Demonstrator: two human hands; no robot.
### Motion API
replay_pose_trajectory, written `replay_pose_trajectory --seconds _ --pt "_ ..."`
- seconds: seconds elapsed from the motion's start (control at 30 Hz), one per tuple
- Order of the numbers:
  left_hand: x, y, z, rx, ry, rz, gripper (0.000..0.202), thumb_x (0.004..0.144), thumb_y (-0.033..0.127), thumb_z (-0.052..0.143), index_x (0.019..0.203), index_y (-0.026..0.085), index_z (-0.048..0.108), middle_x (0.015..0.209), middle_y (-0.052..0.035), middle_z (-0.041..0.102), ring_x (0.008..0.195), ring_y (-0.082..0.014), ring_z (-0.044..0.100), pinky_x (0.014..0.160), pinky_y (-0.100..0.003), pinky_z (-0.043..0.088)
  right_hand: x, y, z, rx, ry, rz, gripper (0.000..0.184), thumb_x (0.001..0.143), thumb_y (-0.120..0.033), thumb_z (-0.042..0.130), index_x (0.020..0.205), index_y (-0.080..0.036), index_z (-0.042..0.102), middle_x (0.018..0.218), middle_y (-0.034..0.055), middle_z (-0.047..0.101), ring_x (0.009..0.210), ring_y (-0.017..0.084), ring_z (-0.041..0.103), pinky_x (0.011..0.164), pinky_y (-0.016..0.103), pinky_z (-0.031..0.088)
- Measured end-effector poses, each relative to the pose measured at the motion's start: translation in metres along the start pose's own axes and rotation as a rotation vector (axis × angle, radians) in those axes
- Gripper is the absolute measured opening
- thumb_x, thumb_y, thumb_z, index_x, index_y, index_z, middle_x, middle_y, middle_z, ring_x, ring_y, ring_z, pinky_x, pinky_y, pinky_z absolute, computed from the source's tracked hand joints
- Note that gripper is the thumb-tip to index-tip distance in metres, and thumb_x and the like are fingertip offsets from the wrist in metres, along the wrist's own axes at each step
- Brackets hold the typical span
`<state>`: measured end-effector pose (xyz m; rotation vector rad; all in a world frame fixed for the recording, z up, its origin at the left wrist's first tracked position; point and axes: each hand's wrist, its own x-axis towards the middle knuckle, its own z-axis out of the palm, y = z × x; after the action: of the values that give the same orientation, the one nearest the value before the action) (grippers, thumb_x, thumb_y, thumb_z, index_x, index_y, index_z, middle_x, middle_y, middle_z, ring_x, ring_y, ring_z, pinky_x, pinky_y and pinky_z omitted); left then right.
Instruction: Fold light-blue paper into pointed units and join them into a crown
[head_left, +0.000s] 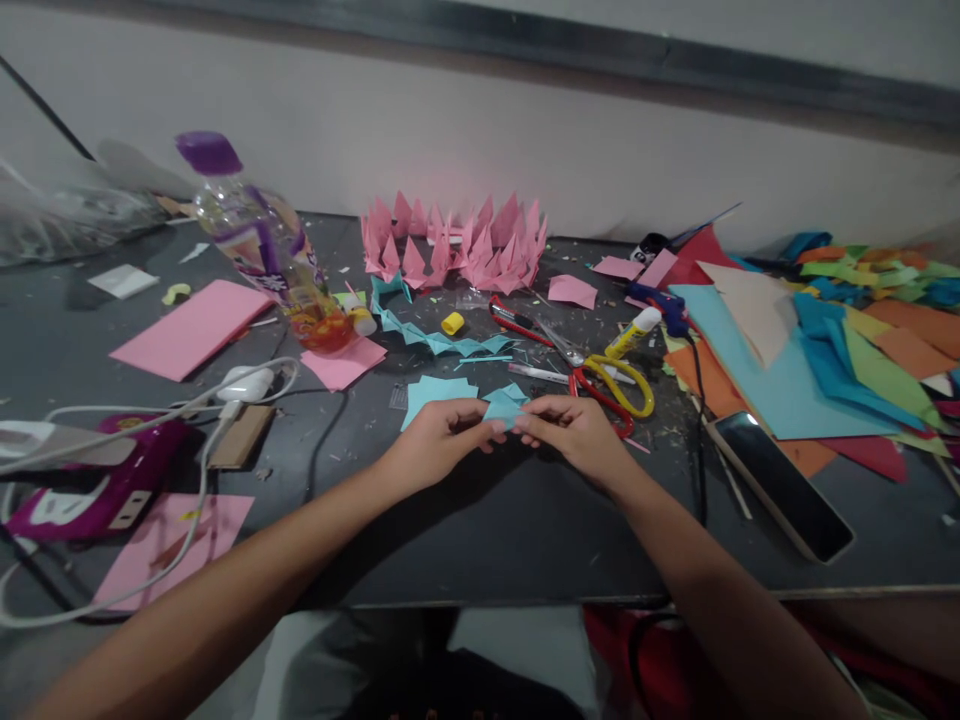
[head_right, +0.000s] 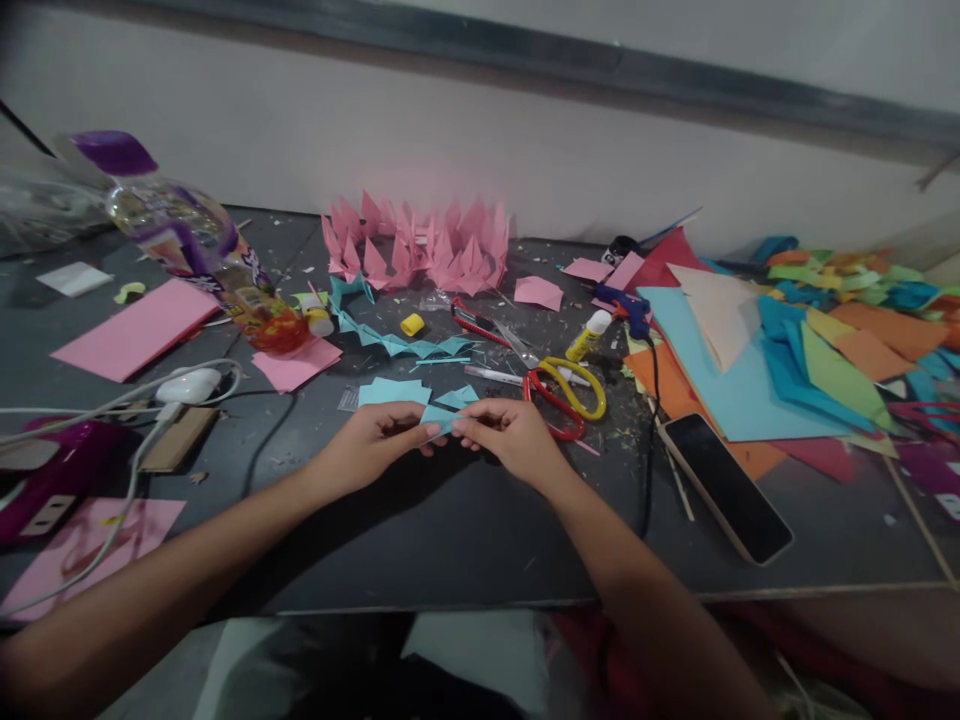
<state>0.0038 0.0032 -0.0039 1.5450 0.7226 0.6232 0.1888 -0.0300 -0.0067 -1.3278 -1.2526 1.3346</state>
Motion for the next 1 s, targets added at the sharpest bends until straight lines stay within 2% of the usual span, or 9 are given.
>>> replay_pose_trajectory --seconds 0.23,0.4,0.47,0.6,0.77,0.9,1.0 --pt "0.0 0.002 0.002 0.015 0.016 -0.023 0.021 0.083 0.031 0.054 0.076 0.013 0.064 0.075 -0.0024 0.066 0.065 -0.0104 0.058 0.064 -0.022 0.049 -0.001 0.002 -0.001 -0.04 0.006 -0.007 0.025 0.063 -0.035 0.073 0.08 -0.018 0.068 0.063 -0.0004 0.066 0.056 0.012 0.06 0.056 0.027 0.05" --pt "0.0 -0.002 0.0 0.141 0.175 -0.007 0.019 0.078 0.03 0.059 0.089 0.015 0.064 0.079 -0.0015 0.065 0.068 -0.0104 0.056 0.064 -0.022 0.045 0.0 0.005 -0.003 -0.173 -0.009 -0.033 0.016 0.069 -0.033 0.067 0.073 -0.018 0.065 0.065 -0.0003 0.064 0.059 0.012 0.058 0.06 0.028 0.049" --pt "0.0 -0.005 0.0 0.109 0.195 -0.031 0.024 0.075 0.028 0.062 0.095 0.015 0.061 0.075 -0.0002 0.063 0.064 -0.0098 0.055 0.06 -0.021 0.043 -0.001 0.006 -0.002 -0.235 -0.003 -0.069 0.016 0.07 -0.031 0.066 0.079 -0.019 0.066 0.072 0.001 0.066 0.065 0.013 0.06 0.064 0.029 0.049" --pt "0.001 -0.01 0.001 0.095 0.139 -0.039 0.013 0.073 0.025 0.064 0.08 0.014 0.058 0.069 0.0013 0.061 0.063 -0.01 0.056 0.059 -0.021 0.043 -0.003 0.007 0.003 -0.357 0.016 -0.196 0.024 0.074 -0.03 0.063 0.095 -0.021 0.068 0.085 0.0039 0.069 0.076 0.017 0.063 0.07 0.031 0.05" --pt "-0.001 -0.011 0.0 0.392 0.096 -0.007 0.008 0.078 0.022 0.06 0.083 0.018 0.065 0.08 -0.0008 0.069 0.076 -0.0147 0.062 0.07 -0.025 0.044 -0.002 0.01 0.005 -0.525 -0.019 -0.262 0.017 0.078 -0.028 0.059 0.089 -0.022 0.071 0.087 0.0046 0.071 0.079 0.019 0.064 0.07 0.033 0.049" --pt "-0.003 -0.009 0.0 0.694 0.103 -0.011 0.013 0.08 0.023 0.06 0.09 0.021 0.069 0.09 -0.0021 0.07 0.083 -0.0188 0.062 0.071 -0.027 0.043 0.0 0.015 0.006 -0.594 -0.003 -0.299 0.019 0.079 -0.027 0.058 0.091 -0.021 0.071 0.087 0.0056 0.071 0.078 0.02 0.064 0.069 0.033 0.05" --pt "-0.004 -0.008 0.002 0.828 0.094 0.027 0.014 0.082 0.022 0.059 0.091 0.022 0.07 0.093 -0.0025 0.069 0.085 -0.0192 0.062 0.069 -0.026 0.042 0.0 0.019 0.007 -0.645 -0.005 -0.358 0.018 0.079 -0.025 0.059 0.09 -0.02 0.072 0.086 0.0058 0.07 0.074 0.018 0.064 0.067 0.03 0.05"
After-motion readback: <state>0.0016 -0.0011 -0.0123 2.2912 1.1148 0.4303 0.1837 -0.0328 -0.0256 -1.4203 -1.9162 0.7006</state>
